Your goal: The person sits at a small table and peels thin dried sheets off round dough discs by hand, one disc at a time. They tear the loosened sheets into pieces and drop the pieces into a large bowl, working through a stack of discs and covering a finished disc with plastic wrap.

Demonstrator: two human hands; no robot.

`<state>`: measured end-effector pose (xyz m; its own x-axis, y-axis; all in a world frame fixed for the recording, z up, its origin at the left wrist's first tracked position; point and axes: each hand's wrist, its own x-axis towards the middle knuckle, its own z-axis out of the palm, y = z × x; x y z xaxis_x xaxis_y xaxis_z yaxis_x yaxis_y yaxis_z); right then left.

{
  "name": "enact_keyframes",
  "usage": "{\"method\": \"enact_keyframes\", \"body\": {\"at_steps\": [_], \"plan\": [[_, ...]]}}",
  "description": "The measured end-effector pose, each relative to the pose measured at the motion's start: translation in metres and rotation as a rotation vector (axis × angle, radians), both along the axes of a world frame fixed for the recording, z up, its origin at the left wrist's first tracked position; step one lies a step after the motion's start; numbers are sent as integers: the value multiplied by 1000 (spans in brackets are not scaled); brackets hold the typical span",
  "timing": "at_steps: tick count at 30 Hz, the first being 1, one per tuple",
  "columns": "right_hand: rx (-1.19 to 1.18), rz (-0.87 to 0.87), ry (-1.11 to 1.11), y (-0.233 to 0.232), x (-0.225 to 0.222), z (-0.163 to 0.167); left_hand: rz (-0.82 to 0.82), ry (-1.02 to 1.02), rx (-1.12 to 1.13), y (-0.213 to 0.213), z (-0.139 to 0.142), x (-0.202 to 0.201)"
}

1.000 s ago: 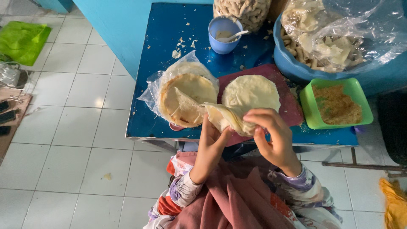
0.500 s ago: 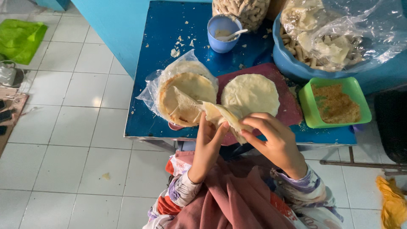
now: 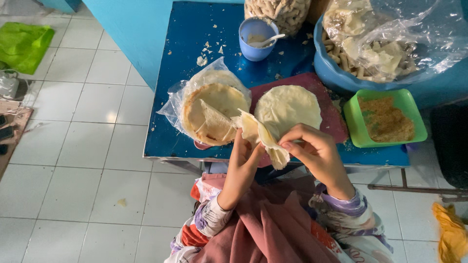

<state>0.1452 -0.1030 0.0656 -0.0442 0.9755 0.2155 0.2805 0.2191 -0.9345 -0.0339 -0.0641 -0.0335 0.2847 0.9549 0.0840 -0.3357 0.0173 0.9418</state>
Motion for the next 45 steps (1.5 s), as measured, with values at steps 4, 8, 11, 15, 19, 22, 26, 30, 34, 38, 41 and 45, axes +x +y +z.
{"method": "enact_keyframes", "body": {"at_steps": [4,8,11,15,19,22,26,30,34,38,41,45], "plan": [[-117,17,119,4,5,-12,-62,-58,-40,-2,4,-4],[-160,-34,253,6,6,-21,-128,-145,-29,-5,14,-6],[-130,9,361,9,4,-27,-154,-196,14,-7,15,-5],[-161,-1,540,11,2,-30,23,5,35,-2,10,0],[-128,37,213,6,-3,-22,165,379,214,0,18,-4],[-60,81,73,-2,-9,-15,138,216,259,-3,33,-10],[-80,8,8,-1,-11,-14,116,319,270,-1,48,-13],[-89,3,239,5,-1,-19,33,286,132,0,48,-9],[-172,70,714,8,5,-29,-68,-92,70,-1,41,-5],[-196,67,830,11,4,-39,-44,-146,30,-1,38,-3],[-210,82,815,12,2,-42,9,-109,115,-2,40,-3],[-51,67,475,11,-1,-38,127,93,302,-5,47,-4]]}}
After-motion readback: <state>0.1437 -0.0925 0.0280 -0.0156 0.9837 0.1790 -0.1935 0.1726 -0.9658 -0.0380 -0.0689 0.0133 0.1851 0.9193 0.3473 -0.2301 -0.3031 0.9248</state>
